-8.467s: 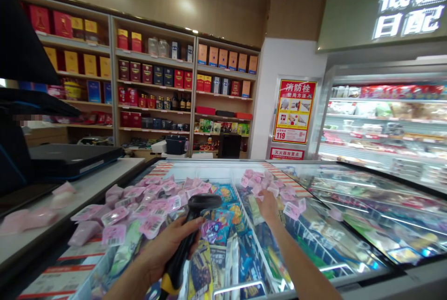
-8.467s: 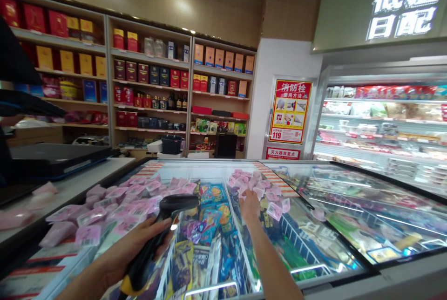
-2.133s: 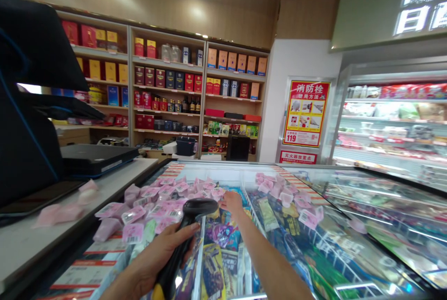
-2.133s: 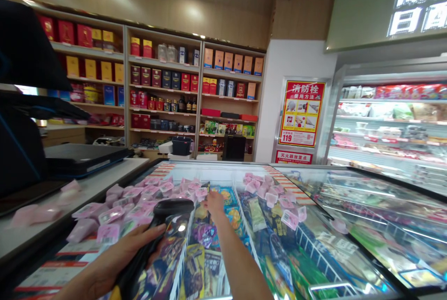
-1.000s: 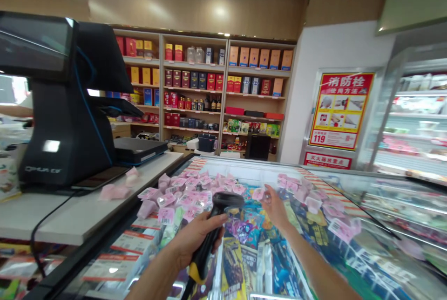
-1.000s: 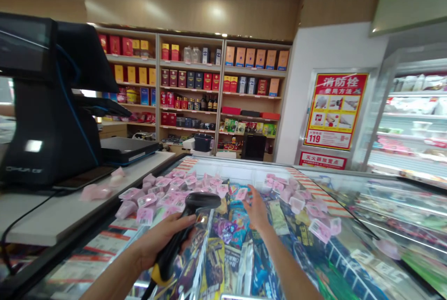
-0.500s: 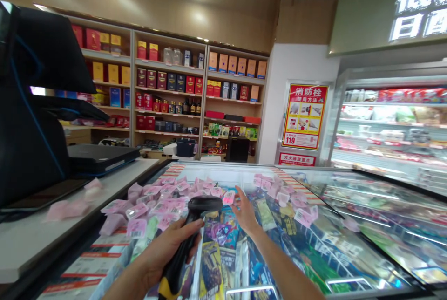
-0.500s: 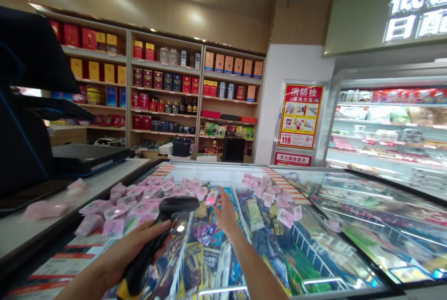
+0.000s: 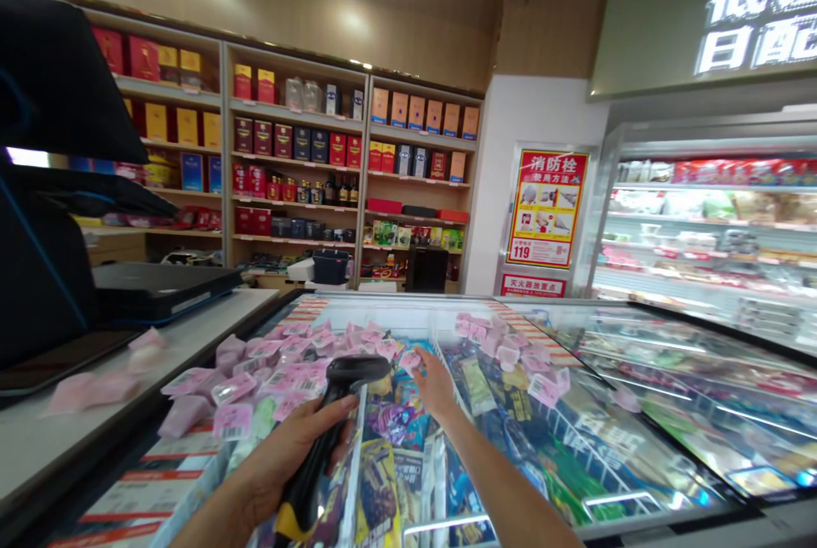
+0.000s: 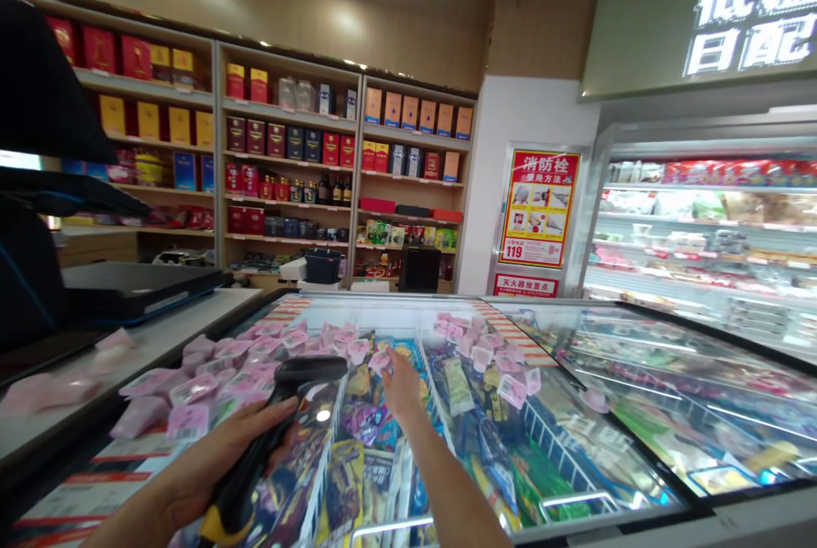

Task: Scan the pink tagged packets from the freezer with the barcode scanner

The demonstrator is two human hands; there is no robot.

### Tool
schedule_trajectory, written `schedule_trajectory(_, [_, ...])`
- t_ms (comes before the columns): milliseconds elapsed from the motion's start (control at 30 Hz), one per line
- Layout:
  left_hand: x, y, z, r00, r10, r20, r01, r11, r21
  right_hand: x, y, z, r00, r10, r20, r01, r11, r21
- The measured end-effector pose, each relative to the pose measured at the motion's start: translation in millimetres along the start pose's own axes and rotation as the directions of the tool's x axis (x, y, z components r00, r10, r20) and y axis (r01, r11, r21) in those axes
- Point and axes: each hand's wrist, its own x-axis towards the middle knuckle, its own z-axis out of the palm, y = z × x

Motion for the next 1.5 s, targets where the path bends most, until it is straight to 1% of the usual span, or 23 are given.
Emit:
schedule_trajectory(100, [3.3,-1.8,-4.2,0.999,-0.022,0.028,0.021,0.999,0.029,2.4,-7.0,2.5,0.999,0.041,0.026,-0.04,0.998,-0.048])
schedule_trajectory(200, [5.1,-3.9,-8.7,0.999,-0.017,0.038,0.015,0.999,0.043,4.4,-18.6,5.8,0.998,0.057,0.039,-0.054,0.995,-0.084])
schedule_trajectory(400, [4.8,-2.3,-5.9,0.999,-0.044,-0.005,0.044,0.998,0.033,7.0,-39.0,14.9,0.997,0.018,0.077,-0.01,0.995,-0.103])
schedule_trajectory(467, [6.1,-1.9,-3.5,0.999,-0.041,0.001,0.041,0.999,0.03,7.2,-39.2,16.4,0.996,0.004,0.088,0.005,0.995,-0.099])
schedule_trajectory(533, [8.6,-2.8,-2.0,0.999,-0.042,0.022,0.042,0.999,0.034,7.8,-33.5,13.1,0.996,-0.025,0.081,0.032,0.995,-0.092])
schedule_trajectory(600, [12.0,-4.7,-0.8,0.998,-0.041,0.042,0.039,0.999,0.037,9.3,-21.4,2.5,0.998,-0.04,0.045,0.045,0.993,-0.107])
schedule_trajectory(667, [15.4,-6.8,1.5,0.997,-0.042,0.057,0.039,0.998,0.041,11.3,-4.2,-15.5,1.0,-0.012,-0.024,0.008,0.988,-0.157])
schedule_trajectory(767, [19.0,-9.4,8.9,0.997,-0.05,0.06,0.048,0.998,0.041,13.3,24.9,-50.3,0.982,0.083,-0.17,-0.127,0.955,-0.27])
schedule_trajectory(833, [20.5,-10.4,15.7,0.997,-0.036,0.065,0.034,0.999,0.039,12.7,42.8,-72.5,0.961,0.126,-0.245,-0.21,0.911,-0.356])
schedule_trajectory(900, [21.9,-10.9,22.3,0.997,-0.022,0.069,0.019,0.999,0.046,11.0,58.4,-90.1,0.942,0.162,-0.293,-0.283,0.853,-0.439])
schedule_trajectory(967, [23.5,-11.4,26.9,0.997,-0.024,0.073,0.019,0.998,0.066,9.5,71.3,-101.9,0.925,0.208,-0.318,-0.351,0.79,-0.503])
schedule_trajectory(1033, [25.5,-11.7,29.2,0.996,-0.035,0.079,0.03,0.997,0.066,9.0,81.1,-108.7,0.914,0.252,-0.319,-0.396,0.732,-0.554])
schedule_trajectory(1100, [27.1,-12.0,30.0,0.995,-0.046,0.092,0.041,0.998,0.051,9.6,87.2,-112.1,0.913,0.269,-0.308,-0.406,0.687,-0.602])
schedule_trajectory(1167, [27.6,-12.1,30.7,0.994,-0.049,0.098,0.045,0.998,0.043,10.6,89.4,-113.5,0.922,0.265,-0.283,-0.387,0.67,-0.633])
schedule_trajectory(1233, [26.7,-12.0,32.2,0.995,-0.048,0.093,0.044,0.998,0.047,10.8,88.9,-113.3,0.934,0.25,-0.254,-0.356,0.696,-0.624])
schedule_trajectory(1333, [23.0,-11.3,34.9,0.997,-0.051,0.064,0.048,0.998,0.046,8.6,87.1,-108.4,0.953,0.193,-0.235,-0.292,0.794,-0.534])
schedule_trajectory(1400, [20.3,-10.6,35.8,0.997,-0.053,0.054,0.051,0.998,0.038,6.2,85.8,-100.7,0.965,0.127,-0.23,-0.218,0.875,-0.432])
schedule_trajectory(1500, [18.0,-9.9,34.1,0.997,-0.046,0.065,0.044,0.998,0.033,2.8,80.0,-81.9,0.97,0.022,-0.241,-0.074,0.975,-0.208])
